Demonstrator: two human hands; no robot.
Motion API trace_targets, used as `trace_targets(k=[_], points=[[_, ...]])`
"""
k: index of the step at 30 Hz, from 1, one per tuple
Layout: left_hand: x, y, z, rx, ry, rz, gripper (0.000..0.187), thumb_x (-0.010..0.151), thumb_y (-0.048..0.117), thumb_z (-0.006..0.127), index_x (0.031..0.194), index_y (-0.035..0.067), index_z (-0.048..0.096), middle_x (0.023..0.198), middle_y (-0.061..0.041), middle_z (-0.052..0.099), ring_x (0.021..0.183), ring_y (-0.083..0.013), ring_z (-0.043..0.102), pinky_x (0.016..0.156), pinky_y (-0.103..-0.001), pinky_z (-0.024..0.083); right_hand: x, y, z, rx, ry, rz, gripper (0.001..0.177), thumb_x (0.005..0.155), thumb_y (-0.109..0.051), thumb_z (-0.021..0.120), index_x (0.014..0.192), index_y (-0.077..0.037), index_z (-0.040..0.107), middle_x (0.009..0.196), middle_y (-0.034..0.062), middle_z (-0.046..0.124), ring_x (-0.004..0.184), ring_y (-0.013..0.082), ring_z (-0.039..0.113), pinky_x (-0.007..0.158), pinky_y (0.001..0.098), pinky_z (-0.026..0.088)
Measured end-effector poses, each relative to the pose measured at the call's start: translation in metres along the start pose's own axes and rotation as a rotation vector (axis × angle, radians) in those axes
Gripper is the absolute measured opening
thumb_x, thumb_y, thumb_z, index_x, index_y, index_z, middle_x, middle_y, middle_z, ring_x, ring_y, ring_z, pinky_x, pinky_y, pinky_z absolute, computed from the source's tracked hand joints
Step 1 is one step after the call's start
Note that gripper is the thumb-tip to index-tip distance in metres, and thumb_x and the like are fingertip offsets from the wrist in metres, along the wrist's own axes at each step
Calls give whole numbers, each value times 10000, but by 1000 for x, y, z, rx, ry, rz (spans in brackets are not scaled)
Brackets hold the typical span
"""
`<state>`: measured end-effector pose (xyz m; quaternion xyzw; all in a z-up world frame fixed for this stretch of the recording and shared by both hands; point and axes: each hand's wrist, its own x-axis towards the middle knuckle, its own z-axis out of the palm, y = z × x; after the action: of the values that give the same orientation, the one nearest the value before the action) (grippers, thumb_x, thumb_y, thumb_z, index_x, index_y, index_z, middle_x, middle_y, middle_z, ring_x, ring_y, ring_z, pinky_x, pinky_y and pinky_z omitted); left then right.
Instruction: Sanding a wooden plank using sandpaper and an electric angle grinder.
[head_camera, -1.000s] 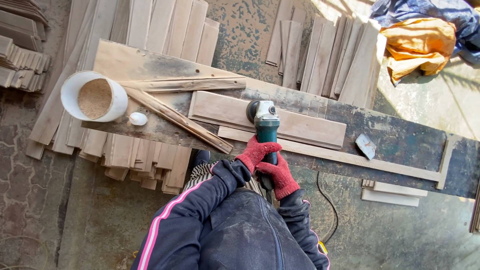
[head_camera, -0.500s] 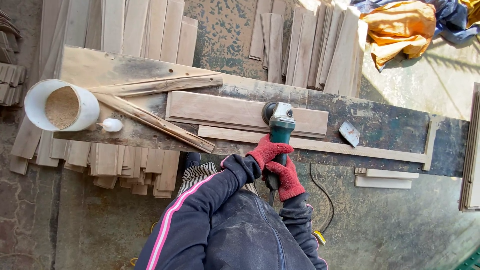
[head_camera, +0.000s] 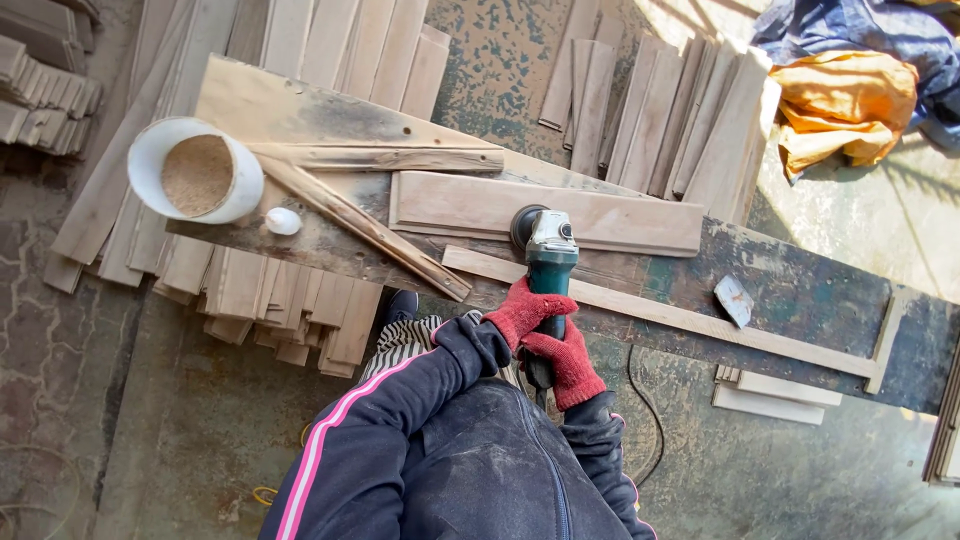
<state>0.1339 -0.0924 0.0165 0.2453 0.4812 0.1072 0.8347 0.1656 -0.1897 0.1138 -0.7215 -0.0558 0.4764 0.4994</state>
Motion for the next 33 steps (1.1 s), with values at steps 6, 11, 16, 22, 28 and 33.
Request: trace_targets(k=[6,11,16,22,28,33], points=[[-31,29,-42,-46,49,12,705,577,192,984,1192,88,655,946,-189,733,920,-393,738,822,-513,620,11,9,31,-51,-102,-11,517,477,9,935,940,-7,704,693,243,657,529,400,690,429,545,593],[-86,59,-58,-303,-16,211,465,619,59,937,1025,-13,720,841,-196,727,789,-344,750,777,-477,607,-12,-32,37,-222,-389,-109,653,672,-376,902,1225,-84,716,1048,172,733,959,287,687,890,496,565],[-140,104,-69,-288,-184,346,409,682,45,908,1052,-3,741,916,-191,765,877,-282,751,841,-448,617,85,-90,-17,-729,-129,-413,498,933,-478,677,1247,-91,699,1140,177,715,1072,337,642,1001,487,483],[-160,103,-77,-392,-228,421,581,710,-46,794,1249,-22,579,985,-204,707,909,-369,728,930,-607,575,216,-152,-84,-1354,327,-426,938,852,-793,516,1570,-224,317,1594,223,277,1490,412,236,1189,624,168],[-151,89,-84,-444,-263,416,605,715,-119,709,1284,-27,528,1016,-202,712,935,-397,716,962,-573,550,304,-103,-185,-1341,577,-368,948,845,-773,617,1503,-127,397,1376,243,483,1228,445,460,982,596,373],[-137,76,-54,-392,-43,370,591,648,-72,820,1205,-28,628,893,-270,721,845,-409,755,833,-549,623,329,-51,-211,-1244,571,-351,1003,815,-748,724,1578,-165,433,1430,204,578,1305,419,538,1085,545,408]])
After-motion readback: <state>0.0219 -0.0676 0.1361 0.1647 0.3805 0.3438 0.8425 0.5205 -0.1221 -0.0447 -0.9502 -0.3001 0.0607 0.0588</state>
